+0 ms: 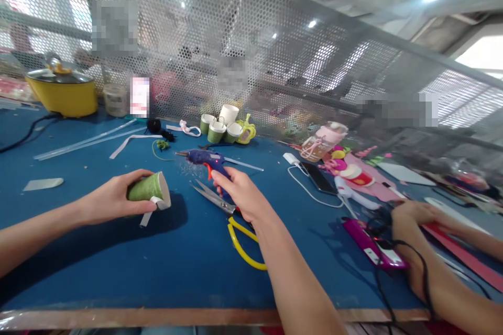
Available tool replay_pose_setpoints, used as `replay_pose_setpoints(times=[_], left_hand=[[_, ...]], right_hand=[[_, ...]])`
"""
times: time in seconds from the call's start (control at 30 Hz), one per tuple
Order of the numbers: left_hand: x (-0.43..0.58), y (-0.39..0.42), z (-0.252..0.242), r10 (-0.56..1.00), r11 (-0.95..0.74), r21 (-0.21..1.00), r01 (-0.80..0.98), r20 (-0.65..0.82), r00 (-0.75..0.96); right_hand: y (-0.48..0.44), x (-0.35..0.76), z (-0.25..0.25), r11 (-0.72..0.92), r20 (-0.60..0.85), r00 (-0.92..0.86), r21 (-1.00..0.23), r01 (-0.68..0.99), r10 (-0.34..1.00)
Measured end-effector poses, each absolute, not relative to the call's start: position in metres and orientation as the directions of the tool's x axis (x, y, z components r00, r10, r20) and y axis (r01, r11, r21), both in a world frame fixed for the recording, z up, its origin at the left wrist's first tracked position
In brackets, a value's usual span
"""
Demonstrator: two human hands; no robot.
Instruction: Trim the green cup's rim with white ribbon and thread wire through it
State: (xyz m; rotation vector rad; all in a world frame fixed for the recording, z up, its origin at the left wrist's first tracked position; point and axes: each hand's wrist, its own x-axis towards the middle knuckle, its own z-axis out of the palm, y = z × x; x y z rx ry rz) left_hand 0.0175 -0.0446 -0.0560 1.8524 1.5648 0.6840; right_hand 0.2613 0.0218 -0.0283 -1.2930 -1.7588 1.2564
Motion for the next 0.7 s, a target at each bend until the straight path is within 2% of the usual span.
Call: replay_pose_setpoints(times=[0.1,0.2,0.33,0.5,0.7], left_hand=[[0.017,-0.044,-0.055,0.987,-0.111,0.722,0.683,-0.003,0.163],[0.018,-0.044,-0.054,0.986,-0.11,0.704,0.702,-0.013,0.168],[0.017,-0.045,-0.053,0.987,-0.112,0.684,0.721,-0.006,0.159],[0.012,-0.042,-0.051,0.978,-0.148,0.713,0.686,0.005,0.206],[0.002,-0.036,-0.047,0.941,-0.088,0.787,0.611,-0.134,0.309]], right_hand=[[0.015,0.259,-0.027,0.02,-0.08,-0.349,-0.961,0.276,0.934],[0.008,0.256,-0.024,-0.014,-0.126,-0.445,-0.969,0.247,0.887],[-0.003,0.255,-0.021,0.079,-0.11,-0.548,-0.947,0.311,0.829],[-0.012,0.254,-0.019,0.227,-0.023,-0.535,-0.89,0.396,0.845],[-0.02,0.249,-0.012,0.271,-0.018,-0.473,-0.799,0.536,0.881]])
